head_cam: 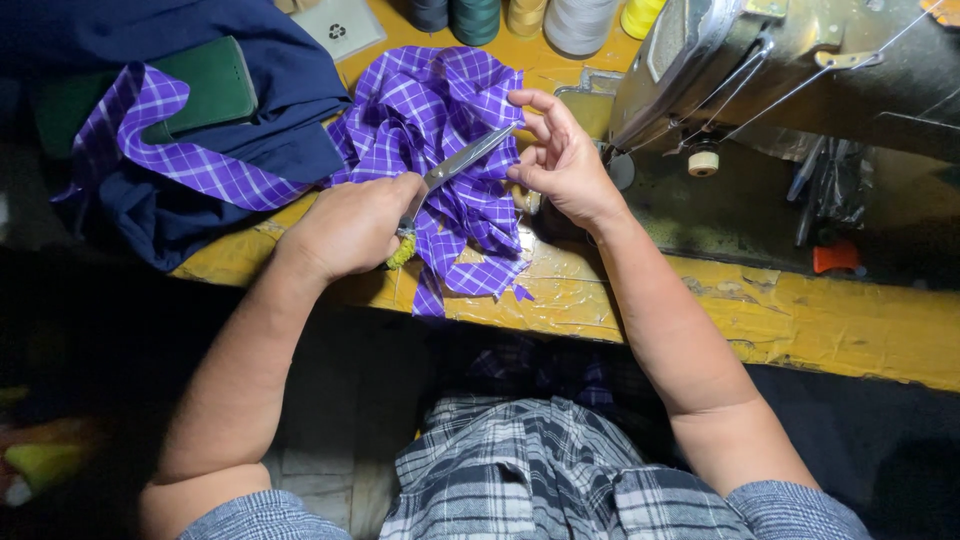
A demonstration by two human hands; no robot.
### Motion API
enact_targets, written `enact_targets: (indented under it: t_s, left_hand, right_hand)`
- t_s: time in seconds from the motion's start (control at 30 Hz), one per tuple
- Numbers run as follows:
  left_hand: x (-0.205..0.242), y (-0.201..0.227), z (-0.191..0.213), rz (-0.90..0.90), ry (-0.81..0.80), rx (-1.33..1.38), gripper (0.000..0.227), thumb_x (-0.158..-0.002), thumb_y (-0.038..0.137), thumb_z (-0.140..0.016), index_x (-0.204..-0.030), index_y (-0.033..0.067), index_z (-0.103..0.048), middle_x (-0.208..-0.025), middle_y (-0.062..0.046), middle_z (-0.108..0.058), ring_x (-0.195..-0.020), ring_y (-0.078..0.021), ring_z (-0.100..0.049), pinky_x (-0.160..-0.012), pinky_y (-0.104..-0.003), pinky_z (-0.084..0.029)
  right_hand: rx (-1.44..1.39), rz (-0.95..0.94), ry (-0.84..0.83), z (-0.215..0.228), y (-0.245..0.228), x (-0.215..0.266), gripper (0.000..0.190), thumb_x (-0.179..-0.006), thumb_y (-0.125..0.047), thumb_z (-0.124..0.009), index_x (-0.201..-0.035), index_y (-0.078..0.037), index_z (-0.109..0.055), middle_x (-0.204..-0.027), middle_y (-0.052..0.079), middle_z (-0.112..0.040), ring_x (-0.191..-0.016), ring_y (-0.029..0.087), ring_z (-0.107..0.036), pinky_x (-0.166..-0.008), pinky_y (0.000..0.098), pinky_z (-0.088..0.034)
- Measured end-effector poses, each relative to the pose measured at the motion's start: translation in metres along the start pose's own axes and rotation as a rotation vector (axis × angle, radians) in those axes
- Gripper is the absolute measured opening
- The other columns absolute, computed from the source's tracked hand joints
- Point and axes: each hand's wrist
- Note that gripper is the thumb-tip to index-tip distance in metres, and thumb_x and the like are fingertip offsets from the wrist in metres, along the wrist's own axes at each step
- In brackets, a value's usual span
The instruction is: Trimming excess threads and fabric from sewn strips using scissors
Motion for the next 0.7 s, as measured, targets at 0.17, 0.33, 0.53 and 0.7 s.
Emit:
enact_targets:
  t_s: [0.17, 0.33, 0.53, 0.7]
  left_hand:
    - [0.001, -0.001, 0.000, 0.004, -0.004, 0.004, 0.043, -0.079, 0.006, -0.066, -0.119, 0.0150, -0.052, -0.110, -0.011, -0.071, -0.092, -0.0447, -0.069, -0.078, -0.059, -0.052]
    - [0.014, 0.003, 0.001, 0.011, -0.005, -0.034, 0.043, -0.082, 0.004, -0.060, -0.123, 0.0150, -0.051, -0.110, -0.013, -0.069, -0.092, -0.0467, -0.069, -0.074, -0.062, -0.051]
    - [0.031, 0.011, -0.011, -0.167, 0.065, 0.328, 0.077, -0.067, -0.005, -0.054, -0.142, 0.0121, -0.046, -0.129, -0.018, -0.067, -0.111, -0.0382, -0.067, -0.092, -0.047, -0.049]
    - [0.040, 0.052, -0.030, -0.164, -0.097, 1.321, 0.054, -0.085, -0.007, -0.073, -0.133, 0.0074, -0.051, -0.090, -0.003, -0.056, -0.076, -0.0136, -0.062, -0.073, -0.027, -0.060]
  right_hand:
    - [-0.035, -0.002, 0.016, -0.002, -0.002, 0.000, 0.069, -0.091, 0.017, -0.064, -0.147, -0.016, -0.040, -0.137, 0.011, -0.061, -0.077, 0.002, -0.056, -0.075, 0.0149, -0.052]
    - [-0.001, 0.021, 0.100, 0.009, 0.012, -0.004, 0.047, -0.092, 0.010, -0.059, -0.132, -0.014, -0.053, -0.132, 0.016, -0.066, -0.108, 0.015, -0.064, -0.088, 0.0270, -0.058]
    - [0.045, 0.053, 0.328, 0.012, 0.028, -0.008, 0.015, -0.107, -0.026, -0.059, -0.110, -0.012, -0.064, -0.091, 0.009, -0.072, -0.081, 0.005, -0.063, -0.062, 0.0168, -0.035]
    - [0.100, 0.090, 0.408, 0.012, 0.038, -0.009, 0.006, -0.100, -0.007, -0.068, -0.106, -0.008, -0.069, -0.092, -0.002, -0.067, -0.077, 0.003, -0.056, -0.069, 0.0169, -0.044]
Point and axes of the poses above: each hand's wrist, its own x-axis away from the middle knuckle, its own z-axis out of the back of the hand, y = z × x
